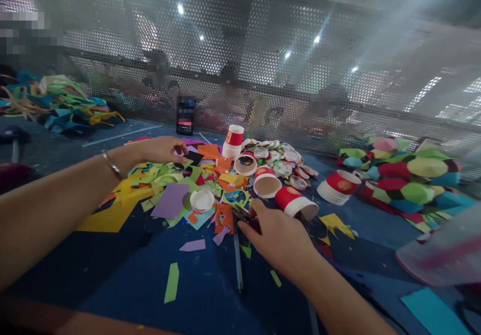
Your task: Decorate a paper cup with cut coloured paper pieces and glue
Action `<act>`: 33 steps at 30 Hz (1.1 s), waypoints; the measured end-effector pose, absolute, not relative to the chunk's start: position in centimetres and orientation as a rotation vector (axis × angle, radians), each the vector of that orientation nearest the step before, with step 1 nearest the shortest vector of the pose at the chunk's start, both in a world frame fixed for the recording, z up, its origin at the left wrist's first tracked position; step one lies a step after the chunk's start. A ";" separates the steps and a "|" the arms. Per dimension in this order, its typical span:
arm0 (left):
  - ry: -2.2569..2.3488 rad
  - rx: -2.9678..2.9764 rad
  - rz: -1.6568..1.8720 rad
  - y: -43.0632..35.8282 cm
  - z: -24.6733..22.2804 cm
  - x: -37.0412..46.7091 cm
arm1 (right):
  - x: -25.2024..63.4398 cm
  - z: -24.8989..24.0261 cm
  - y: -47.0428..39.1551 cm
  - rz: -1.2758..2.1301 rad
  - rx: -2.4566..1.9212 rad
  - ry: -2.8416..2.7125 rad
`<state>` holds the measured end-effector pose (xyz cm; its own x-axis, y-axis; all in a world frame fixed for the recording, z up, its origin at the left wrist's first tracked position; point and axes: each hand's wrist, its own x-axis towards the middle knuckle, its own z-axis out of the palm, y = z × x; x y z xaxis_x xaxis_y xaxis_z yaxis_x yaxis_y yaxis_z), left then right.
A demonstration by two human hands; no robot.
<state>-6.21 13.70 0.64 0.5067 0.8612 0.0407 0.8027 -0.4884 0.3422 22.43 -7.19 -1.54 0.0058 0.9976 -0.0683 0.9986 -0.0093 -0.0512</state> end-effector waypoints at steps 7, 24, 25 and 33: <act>0.839 2.744 -0.210 5.8 2.3 -6.2 | 22.5 -1.7 -6.8 -0.122 2.201 2.192; 1.182 2.484 -0.291 7.4 6.5 -11.2 | 22.7 -1.8 -7.1 -0.097 2.168 2.255; 1.196 2.463 -0.300 7.4 6.7 -11.3 | 22.7 -1.8 -7.1 -0.096 2.164 2.263; 1.358 2.520 -0.098 10.9 4.1 -9.5 | 22.7 -1.8 -7.0 -0.084 2.176 2.265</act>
